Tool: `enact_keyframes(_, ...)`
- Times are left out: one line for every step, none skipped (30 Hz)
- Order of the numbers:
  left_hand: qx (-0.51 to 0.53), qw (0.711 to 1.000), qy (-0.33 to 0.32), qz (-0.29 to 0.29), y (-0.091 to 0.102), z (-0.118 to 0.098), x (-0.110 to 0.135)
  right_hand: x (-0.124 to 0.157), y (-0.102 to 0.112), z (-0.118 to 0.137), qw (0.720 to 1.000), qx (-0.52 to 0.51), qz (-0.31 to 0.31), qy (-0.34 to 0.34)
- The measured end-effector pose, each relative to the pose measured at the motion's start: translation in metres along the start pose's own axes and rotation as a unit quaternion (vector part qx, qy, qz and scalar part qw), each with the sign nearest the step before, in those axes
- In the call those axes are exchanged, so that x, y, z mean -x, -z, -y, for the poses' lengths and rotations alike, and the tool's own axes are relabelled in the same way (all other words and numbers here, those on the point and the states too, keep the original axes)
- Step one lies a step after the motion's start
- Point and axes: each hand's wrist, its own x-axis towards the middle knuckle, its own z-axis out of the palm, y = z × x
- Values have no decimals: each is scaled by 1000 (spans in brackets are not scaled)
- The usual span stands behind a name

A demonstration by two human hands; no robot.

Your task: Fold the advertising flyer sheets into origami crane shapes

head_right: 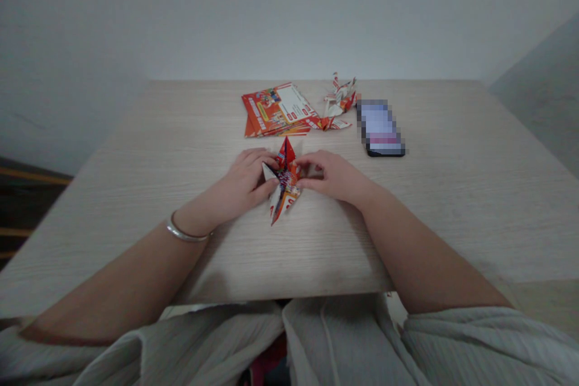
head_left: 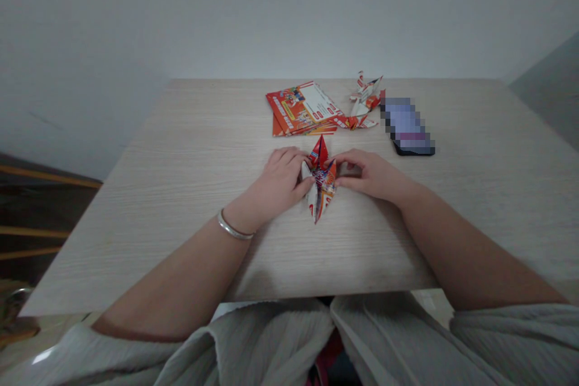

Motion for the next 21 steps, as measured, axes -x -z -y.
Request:
enact_keyframes(6,1000,-2,6,0,1,0,-1,-1,1,1000,-10,-7,-12)
enact_keyframes(11,1000,-5,10,0,1,0,-2,-2,1,999,-21,-14,-21)
enact_keyframes(16,1000,-7,16,1,2,0,-2,-2,2,999,-32,-20,-27)
enact_keyframes(22,999,-11,21,1,2,-1,-3,-3,3,998,-41,-22,-29)
enact_keyframes(26,999,-13,26,1,2,-1,-3,-3,4,998,-50,-22,-29)
enact_keyframes(31,999,-17,29,2,3,-1,-3,-3,5,998,-58,-20,-26)
enact_keyframes(36,999,-21,31,3,3,-2,-3,-3,5,998,-63,-16,-22)
enact_keyframes(41,998,-26,32,3,3,-2,-3,-2,5,998,-65,-13,-17)
enact_keyframes(45,998,-30,31,4,3,-3,-2,-2,5,998,-65,-10,-12)
enact_keyframes(51,998,-33,30,5,2,-3,-2,-2,4,998,-62,-10,-6)
enact_keyframes(58,997,-33,30,6,2,-3,-2,-2,3,998,-57,-10,-1)
enact_keyframes(65,997,-31,31,7,2,-3,-2,-2,1,999,-51,-9,5)
enact_keyframes(71,997,-24,31,8,1,-3,-1,-2,0,999,-46,-8,13)
enact_keyframes(76,997,-15,30,8,1,-3,-1,-3,-2,999,-39,-7,22)
enact_keyframes(82,996,-4,27,8,1,-2,-1,-3,-3,999,-33,-8,35)
enact_keyframes(89,996,7,21,9,1,-2,-1,-4,-5,998,-25,-11,50)
enact_keyframes(98,995,16,14,8,1,-2,-1,-5,-6,998,-17,-17,64)
enact_keyframes(107,994,24,8,8,1,-1,0,-5,-6,997,-9,-26,73)
enact_keyframes(112,993,28,3,8,1,-1,0,-6,-7,996,-3,-37,79)
enact_keyframes(112,993,29,1,8,1,-1,0,-6,-6,996,1,-44,83)
enact_keyframes(106,994,28,2,8,1,-1,0,-6,-6,995,4,-48,86)
